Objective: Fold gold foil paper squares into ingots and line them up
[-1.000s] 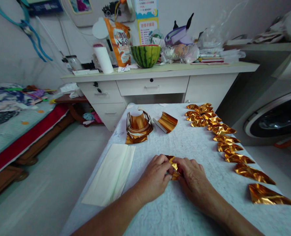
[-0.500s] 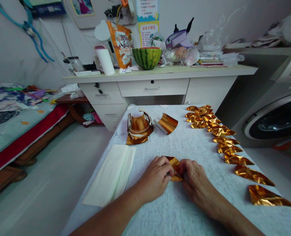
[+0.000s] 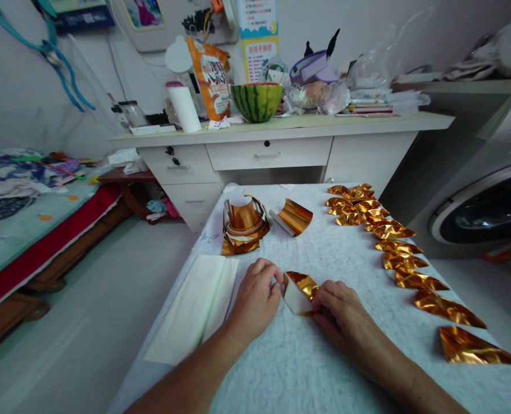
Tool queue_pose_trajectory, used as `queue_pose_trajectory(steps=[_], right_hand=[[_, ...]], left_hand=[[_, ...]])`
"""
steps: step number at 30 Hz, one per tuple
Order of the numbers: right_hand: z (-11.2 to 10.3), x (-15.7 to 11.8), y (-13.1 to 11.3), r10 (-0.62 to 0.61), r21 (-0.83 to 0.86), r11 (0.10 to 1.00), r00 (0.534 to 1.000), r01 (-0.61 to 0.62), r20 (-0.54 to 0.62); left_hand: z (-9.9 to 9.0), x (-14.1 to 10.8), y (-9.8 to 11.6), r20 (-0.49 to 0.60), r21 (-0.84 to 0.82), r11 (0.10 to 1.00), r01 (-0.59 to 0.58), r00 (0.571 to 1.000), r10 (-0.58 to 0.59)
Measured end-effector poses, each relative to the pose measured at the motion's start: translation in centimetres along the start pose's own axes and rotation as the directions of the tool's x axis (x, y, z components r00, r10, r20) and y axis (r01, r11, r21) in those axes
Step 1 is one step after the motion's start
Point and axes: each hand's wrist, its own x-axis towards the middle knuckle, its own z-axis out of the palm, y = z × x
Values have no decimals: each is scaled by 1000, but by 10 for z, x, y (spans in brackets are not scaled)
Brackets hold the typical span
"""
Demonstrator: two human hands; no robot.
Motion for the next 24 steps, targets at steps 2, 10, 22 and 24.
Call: queue_pose_trajectory(steps=[2, 10, 22, 24], right_hand=[[-1, 0, 1, 3, -2, 1000, 1000, -3, 0], [-18, -3, 1, -54, 38, 998, 995, 51, 79], [-7, -2, 15, -13, 3, 1000, 1000, 13, -18], [-7, -1, 14, -55, -8, 998, 998, 55, 13]], left_hand=[[0, 1, -1, -4, 1, 1000, 8, 1000, -8], [1, 1, 2, 35, -29, 998, -57, 998, 58], [6, -3, 1, 237, -13, 984, -180, 955, 178], [6, -4, 0, 245, -13, 980, -197, 950, 194]])
